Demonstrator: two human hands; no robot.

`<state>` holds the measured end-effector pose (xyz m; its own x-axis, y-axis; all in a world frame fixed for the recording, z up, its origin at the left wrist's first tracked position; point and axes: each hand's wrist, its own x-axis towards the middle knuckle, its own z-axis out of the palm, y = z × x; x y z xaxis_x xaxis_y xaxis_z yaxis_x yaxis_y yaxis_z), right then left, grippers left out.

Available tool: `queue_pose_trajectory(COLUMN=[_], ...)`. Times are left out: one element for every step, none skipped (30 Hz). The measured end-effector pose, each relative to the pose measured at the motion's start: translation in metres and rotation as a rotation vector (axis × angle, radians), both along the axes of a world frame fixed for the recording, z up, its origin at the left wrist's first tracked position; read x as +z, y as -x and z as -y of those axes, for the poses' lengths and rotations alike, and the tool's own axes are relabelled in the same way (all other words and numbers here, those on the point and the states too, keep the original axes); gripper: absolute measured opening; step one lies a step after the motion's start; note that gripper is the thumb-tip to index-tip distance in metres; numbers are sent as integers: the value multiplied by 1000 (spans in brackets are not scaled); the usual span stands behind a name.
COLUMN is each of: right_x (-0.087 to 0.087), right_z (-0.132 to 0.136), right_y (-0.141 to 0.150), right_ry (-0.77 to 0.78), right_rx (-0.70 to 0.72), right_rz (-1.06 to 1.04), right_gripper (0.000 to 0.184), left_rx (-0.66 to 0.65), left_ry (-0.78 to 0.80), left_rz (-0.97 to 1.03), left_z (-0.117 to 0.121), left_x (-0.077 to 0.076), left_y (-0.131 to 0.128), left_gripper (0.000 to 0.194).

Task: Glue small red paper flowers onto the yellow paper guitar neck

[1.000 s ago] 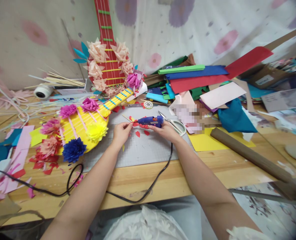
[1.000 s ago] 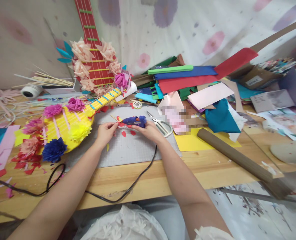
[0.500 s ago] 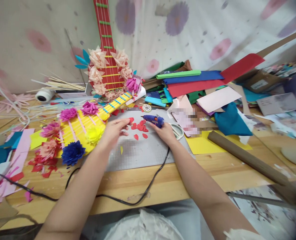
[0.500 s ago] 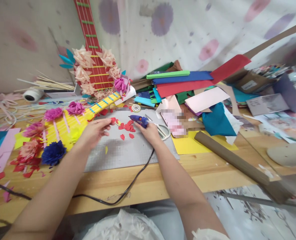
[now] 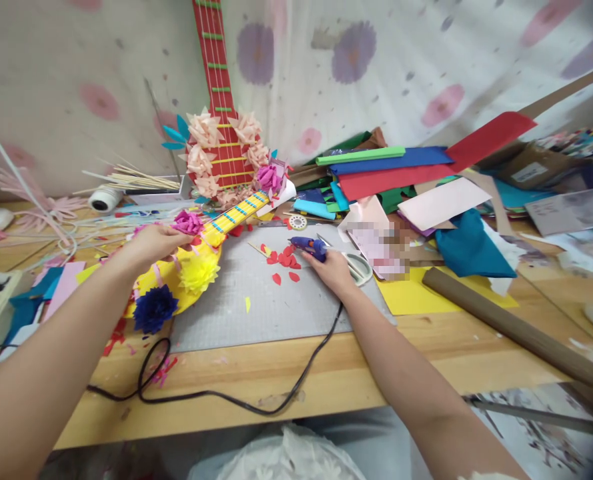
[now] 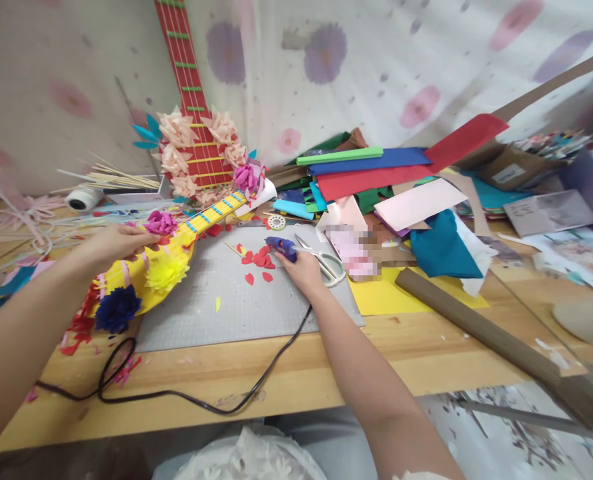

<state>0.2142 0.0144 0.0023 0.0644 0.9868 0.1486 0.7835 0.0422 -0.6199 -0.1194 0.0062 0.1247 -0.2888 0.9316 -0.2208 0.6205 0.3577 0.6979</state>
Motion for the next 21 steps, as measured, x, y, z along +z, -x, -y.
queue_pose_trajectory(right_x=[0,0,0,0,1,1,2,2,2,3,3,3,3,3,2,2,2,2,2,1,1], right_z=[0,1,1,2,2,3,3,3,3,3,3,3,2,2,2,1,1,1,1,1,1], right_y=[0,-1,-1,-1,-1,-1,-1,-1,-1,0,0,0,0,0,0,0,0,0,0,0,0], right_ry=[-9,-20,-28,-35,-39,-39,-37,-33,-26,-17,-7,0,6,7,6,4,4,7,11,14,16], right_rx=[6,16,27,39,47,49,45,37,25,12,2,-2,-2,1,5,6,5,3,0,-2,-2], right_rz=[-9,-21,-34,-46,-54,-57,-55,-49,-40,-31,-26,-26,-28,-31,-32,-29,-22,-12,-3,2,5], right_gripper=[50,49,49,48,48,48,47,48,48,48,49,49,49,49,50,50,50,51,51,52,51], left_rx=[-4,-7,-11,-15,-19,-23,-21,-16,-7,3,12,20,27,31,32,29,24,19,16,17,21], left_ry=[26,46,62,78,91,101,103,100,89,77,66,54,46,41,37,33,30,32,35,37,39], left_rz=[5,19,30,37,43,51,60,73,87,101,112,122,130,131,125,111,92,69,47,27,11], left_z=[-1,-4,-6,-9,-12,-15,-17,-18,-19,-19,-18,-17,-15,-14,-13,-12,-11,-11,-11,-11,-12], left_x=[-4,-7,-10,-13,-15,-16,-17,-17,-16,-16,-15,-14,-14,-13,-13,-13,-14,-14,-14,-15,-15], left_y=[1,1,2,2,3,3,3,2,1,0,-1,-2,-3,-5,-5,-6,-7,-7,-8,-8,-9], left_gripper=[17,16,16,17,18,19,19,19,18,17,17,17,17,17,17,17,16,15,14,14,13])
